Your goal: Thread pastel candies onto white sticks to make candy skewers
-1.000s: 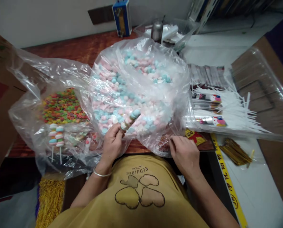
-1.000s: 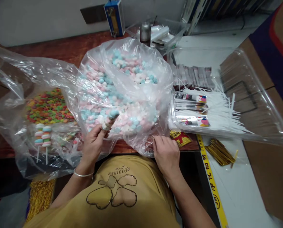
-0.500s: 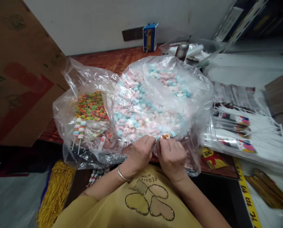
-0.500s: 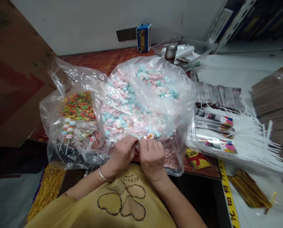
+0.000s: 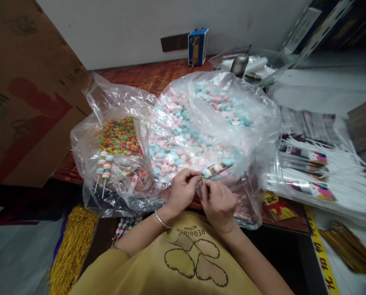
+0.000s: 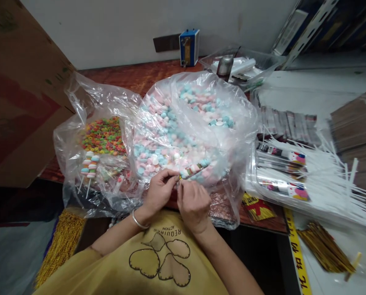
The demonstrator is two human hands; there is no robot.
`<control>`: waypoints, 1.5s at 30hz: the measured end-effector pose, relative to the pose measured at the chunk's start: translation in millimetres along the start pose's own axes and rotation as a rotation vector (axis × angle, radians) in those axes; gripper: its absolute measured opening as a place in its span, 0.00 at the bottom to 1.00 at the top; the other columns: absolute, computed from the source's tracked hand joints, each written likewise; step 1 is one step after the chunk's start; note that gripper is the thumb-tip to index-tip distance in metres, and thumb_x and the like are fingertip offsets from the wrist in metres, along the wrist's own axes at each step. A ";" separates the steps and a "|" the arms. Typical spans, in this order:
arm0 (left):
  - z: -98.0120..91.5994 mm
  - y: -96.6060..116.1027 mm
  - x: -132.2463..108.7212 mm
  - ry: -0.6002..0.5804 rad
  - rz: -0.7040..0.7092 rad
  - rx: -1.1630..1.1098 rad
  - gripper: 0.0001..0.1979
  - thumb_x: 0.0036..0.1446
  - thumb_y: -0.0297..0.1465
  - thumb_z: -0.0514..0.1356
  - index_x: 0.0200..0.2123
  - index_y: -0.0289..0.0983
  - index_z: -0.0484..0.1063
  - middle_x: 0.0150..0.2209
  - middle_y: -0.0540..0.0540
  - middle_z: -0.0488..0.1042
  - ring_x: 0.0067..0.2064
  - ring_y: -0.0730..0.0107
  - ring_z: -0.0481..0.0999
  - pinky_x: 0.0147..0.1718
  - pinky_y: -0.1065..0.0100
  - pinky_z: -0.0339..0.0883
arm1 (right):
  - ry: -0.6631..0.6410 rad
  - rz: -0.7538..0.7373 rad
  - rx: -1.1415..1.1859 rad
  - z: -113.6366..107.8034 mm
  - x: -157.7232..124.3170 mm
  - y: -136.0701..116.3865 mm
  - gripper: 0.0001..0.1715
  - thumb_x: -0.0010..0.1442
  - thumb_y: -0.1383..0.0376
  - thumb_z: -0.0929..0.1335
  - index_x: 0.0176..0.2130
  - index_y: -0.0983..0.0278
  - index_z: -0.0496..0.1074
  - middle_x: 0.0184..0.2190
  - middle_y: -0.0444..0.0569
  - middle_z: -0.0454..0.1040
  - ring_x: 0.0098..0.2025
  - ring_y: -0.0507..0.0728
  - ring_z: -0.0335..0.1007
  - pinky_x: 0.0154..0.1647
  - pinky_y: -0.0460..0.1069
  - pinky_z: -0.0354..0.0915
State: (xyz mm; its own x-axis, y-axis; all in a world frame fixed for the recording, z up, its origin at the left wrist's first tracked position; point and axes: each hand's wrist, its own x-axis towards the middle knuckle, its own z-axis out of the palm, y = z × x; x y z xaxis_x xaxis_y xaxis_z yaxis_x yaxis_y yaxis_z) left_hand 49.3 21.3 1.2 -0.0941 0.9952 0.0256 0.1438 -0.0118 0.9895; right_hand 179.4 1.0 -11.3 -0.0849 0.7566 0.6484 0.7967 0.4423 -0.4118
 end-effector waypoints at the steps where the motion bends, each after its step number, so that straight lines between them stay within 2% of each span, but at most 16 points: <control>1: 1.8 1.4 1.9 -0.012 -0.133 -0.162 0.05 0.57 0.32 0.66 0.34 0.36 0.77 0.25 0.51 0.73 0.27 0.73 0.70 0.29 0.71 0.65 | -0.004 0.094 0.101 2.0 0.2 0.4 0.10 0.71 0.66 0.66 0.35 0.62 0.71 0.26 0.46 0.75 0.28 0.54 0.69 0.31 0.50 0.60; 5: 8.5 4.9 6.9 -0.078 -0.451 -0.655 0.20 0.42 0.40 0.76 0.30 0.34 0.73 0.20 0.56 0.65 0.20 0.82 0.60 0.19 0.77 0.51 | -0.079 0.484 0.514 6.1 5.1 2.7 0.11 0.69 0.60 0.67 0.34 0.60 0.68 0.27 0.43 0.74 0.28 0.54 0.70 0.30 0.48 0.66; 10: 13.4 0.6 6.5 -0.145 -0.546 -0.795 0.23 0.37 0.38 0.79 0.28 0.33 0.71 0.23 0.55 0.65 0.20 0.86 0.58 0.20 0.79 0.51 | -0.103 0.629 0.660 3.9 11.1 8.4 0.12 0.64 0.57 0.71 0.43 0.62 0.72 0.35 0.48 0.78 0.34 0.57 0.74 0.36 0.51 0.71; 12: 12.4 -3.2 3.9 -0.160 -0.457 -0.680 0.20 0.46 0.41 0.75 0.30 0.34 0.72 0.22 0.55 0.65 0.20 0.83 0.59 0.20 0.77 0.53 | -0.156 0.618 0.665 2.0 10.1 11.5 0.11 0.65 0.57 0.70 0.42 0.62 0.74 0.34 0.48 0.78 0.34 0.57 0.74 0.37 0.50 0.70; 15: 6.6 -8.3 -0.4 -0.137 -0.102 -0.226 0.12 0.60 0.40 0.65 0.38 0.37 0.75 0.27 0.50 0.71 0.26 0.74 0.69 0.28 0.71 0.65 | -0.183 0.613 0.637 -1.6 7.5 14.2 0.12 0.66 0.58 0.68 0.35 0.62 0.74 0.29 0.46 0.76 0.32 0.56 0.71 0.35 0.49 0.67; 17: 1.7 -10.6 -2.4 -0.115 0.163 0.088 0.09 0.63 0.35 0.61 0.42 0.38 0.77 0.34 0.45 0.77 0.35 0.66 0.75 0.37 0.66 0.70 | -0.156 0.588 0.575 -4.7 7.8 13.4 0.12 0.66 0.58 0.68 0.32 0.62 0.72 0.27 0.45 0.75 0.31 0.55 0.69 0.35 0.49 0.65; 19: -1.9 -11.9 -3.5 -0.101 0.306 0.258 0.10 0.65 0.33 0.58 0.44 0.38 0.77 0.39 0.41 0.79 0.40 0.63 0.77 0.41 0.63 0.71 | -0.157 0.558 0.569 -7.5 10.6 10.5 0.13 0.65 0.58 0.68 0.31 0.61 0.72 0.27 0.44 0.74 0.30 0.55 0.68 0.34 0.49 0.64; 24: -0.2 -11.7 -7.8 -0.096 0.113 0.081 0.12 0.69 0.36 0.56 0.45 0.39 0.78 0.27 0.50 0.74 0.28 0.71 0.71 0.32 0.69 0.67 | -0.229 0.688 0.892 -7.7 20.1 1.7 0.14 0.65 0.55 0.70 0.31 0.60 0.72 0.24 0.42 0.72 0.26 0.53 0.67 0.29 0.47 0.64; 28: 5.7 -13.0 -9.9 -0.094 0.008 -0.080 0.14 0.68 0.39 0.58 0.47 0.39 0.79 0.23 0.52 0.70 0.24 0.73 0.66 0.28 0.70 0.65 | -0.197 0.755 0.949 -2.9 20.8 0.1 0.13 0.62 0.54 0.72 0.34 0.60 0.74 0.23 0.42 0.72 0.25 0.54 0.67 0.28 0.48 0.65; 33: -3.8 -14.3 4.6 -0.148 0.224 -0.087 0.09 0.65 0.34 0.61 0.40 0.42 0.83 0.35 0.46 0.79 0.38 0.66 0.77 0.42 0.63 0.73 | -0.274 0.818 1.134 -5.5 16.2 7.6 0.16 0.58 0.52 0.74 0.32 0.60 0.72 0.23 0.41 0.69 0.24 0.52 0.62 0.24 0.47 0.61; 35: -16.4 -7.7 11.1 -0.186 0.357 -0.016 0.10 0.64 0.31 0.61 0.39 0.44 0.84 0.50 0.43 0.79 0.53 0.60 0.77 0.54 0.57 0.70 | -0.358 0.765 1.133 -12.7 17.3 9.8 0.14 0.58 0.55 0.74 0.31 0.61 0.71 0.24 0.41 0.70 0.24 0.51 0.62 0.24 0.47 0.61; 37: -31.9 5.8 12.3 -0.122 0.428 0.044 0.11 0.64 0.29 0.60 0.43 0.46 0.84 0.60 0.43 0.74 0.61 0.58 0.72 0.60 0.54 0.66 | -0.369 0.621 0.968 -22.4 21.5 10.4 0.09 0.60 0.60 0.72 0.31 0.61 0.72 0.25 0.42 0.72 0.25 0.52 0.65 0.25 0.47 0.62; 39: -46.1 24.4 7.0 -0.043 0.472 0.062 0.13 0.64 0.28 0.61 0.46 0.47 0.83 0.54 0.43 0.77 0.56 0.61 0.75 0.55 0.57 0.69 | -0.265 0.415 0.683 -32.4 27.6 9.7 0.08 0.63 0.64 0.69 0.31 0.61 0.72 0.26 0.43 0.73 0.27 0.53 0.66 0.28 0.48 0.63; 40: -51.5 33.9 2.8 -0.080 0.488 0.064 0.12 0.64 0.28 0.61 0.45 0.46 0.83 0.46 0.44 0.80 0.48 0.64 0.78 0.49 0.60 0.71 | -0.184 0.305 0.542 -37.1 30.6 8.9 0.08 0.64 0.66 0.68 0.31 0.61 0.72 0.26 0.44 0.73 0.27 0.53 0.67 0.30 0.48 0.64; 43: -57.0 53.4 -8.6 -0.559 0.369 0.161 0.11 0.65 0.28 0.60 0.40 0.43 0.84 0.29 0.48 0.79 0.30 0.70 0.75 0.34 0.67 0.69 | -0.011 0.012 0.269 -47.8 36.5 3.8 0.06 0.65 0.71 0.68 0.36 0.61 0.73 0.29 0.47 0.76 0.31 0.55 0.72 0.35 0.49 0.67; 45: -54.6 54.3 -9.6 -0.630 0.244 0.208 0.13 0.68 0.30 0.57 0.39 0.41 0.83 0.30 0.46 0.79 0.31 0.68 0.76 0.36 0.66 0.70 | -0.014 -0.128 0.260 -51.5 36.7 -2.0 0.07 0.65 0.72 0.68 0.40 0.61 0.74 0.31 0.48 0.78 0.33 0.55 0.74 0.36 0.49 0.69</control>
State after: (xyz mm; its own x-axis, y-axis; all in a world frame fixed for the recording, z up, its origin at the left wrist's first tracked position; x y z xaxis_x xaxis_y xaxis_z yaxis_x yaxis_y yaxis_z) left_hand 4.1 5.8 62.4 0.5435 0.8341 0.0941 0.2797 -0.2856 0.9166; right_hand 205.5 3.0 46.2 -0.1849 0.6923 0.6975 0.5989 0.6421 -0.4786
